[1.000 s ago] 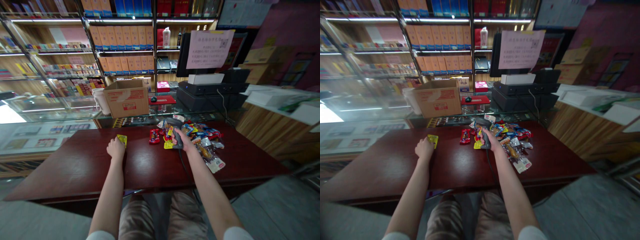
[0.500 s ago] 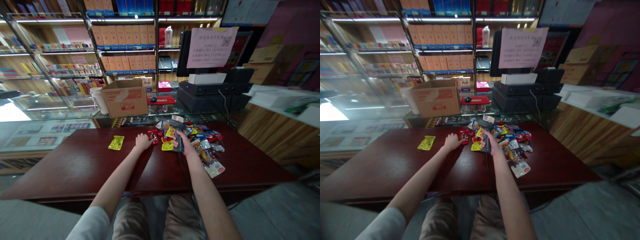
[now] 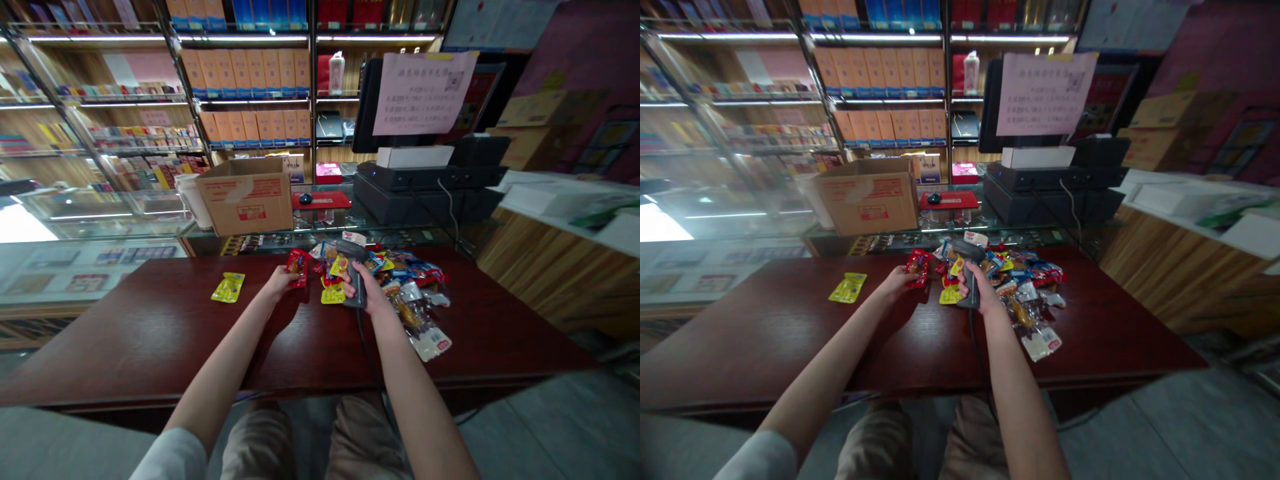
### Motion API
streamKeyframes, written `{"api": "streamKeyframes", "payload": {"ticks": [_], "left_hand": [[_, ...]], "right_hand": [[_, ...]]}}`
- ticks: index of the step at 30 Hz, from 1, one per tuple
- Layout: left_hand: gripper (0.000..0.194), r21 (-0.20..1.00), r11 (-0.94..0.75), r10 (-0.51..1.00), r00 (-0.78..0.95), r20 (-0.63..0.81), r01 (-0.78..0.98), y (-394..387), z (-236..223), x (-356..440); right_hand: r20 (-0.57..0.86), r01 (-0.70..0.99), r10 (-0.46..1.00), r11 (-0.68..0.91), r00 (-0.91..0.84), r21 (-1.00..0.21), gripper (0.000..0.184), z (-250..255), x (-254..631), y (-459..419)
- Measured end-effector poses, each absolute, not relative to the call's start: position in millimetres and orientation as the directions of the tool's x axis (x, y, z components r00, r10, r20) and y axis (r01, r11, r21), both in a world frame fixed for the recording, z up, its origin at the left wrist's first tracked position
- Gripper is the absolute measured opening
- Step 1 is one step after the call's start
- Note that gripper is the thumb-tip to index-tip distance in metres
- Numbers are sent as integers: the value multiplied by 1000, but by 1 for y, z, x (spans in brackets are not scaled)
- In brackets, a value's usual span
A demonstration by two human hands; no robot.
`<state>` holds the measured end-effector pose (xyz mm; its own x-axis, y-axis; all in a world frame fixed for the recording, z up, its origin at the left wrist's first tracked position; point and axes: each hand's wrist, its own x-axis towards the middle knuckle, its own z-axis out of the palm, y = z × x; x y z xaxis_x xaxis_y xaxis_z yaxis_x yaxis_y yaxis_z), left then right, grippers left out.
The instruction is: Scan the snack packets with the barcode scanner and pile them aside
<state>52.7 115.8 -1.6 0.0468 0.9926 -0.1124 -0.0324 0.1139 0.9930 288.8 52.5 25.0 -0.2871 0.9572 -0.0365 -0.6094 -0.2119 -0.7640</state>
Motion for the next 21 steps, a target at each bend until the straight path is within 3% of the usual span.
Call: {"api": "streamKeyframes", "payload": {"ticks": [6,14,18,21], "left_hand": [[35,919,62,991,133,-11,-389,92,12,36],[28,905,49,996,83,-15,-423,89,14,35],[19,864,146,988,121,-99,-481,86,20,33],[36,768,272,957,250,-150,-580,83,22,31]], "right_hand": [[-21,-558,930,-239,-368,-795,41,26,285,48],[-56,-464,901,-274,-431,-843,33,20,274,45],[-76,-456,902,-286,-426,-843,35,21,271,44],[-66,-458,899,-283,-433,-843,38,22,270,43]]}}
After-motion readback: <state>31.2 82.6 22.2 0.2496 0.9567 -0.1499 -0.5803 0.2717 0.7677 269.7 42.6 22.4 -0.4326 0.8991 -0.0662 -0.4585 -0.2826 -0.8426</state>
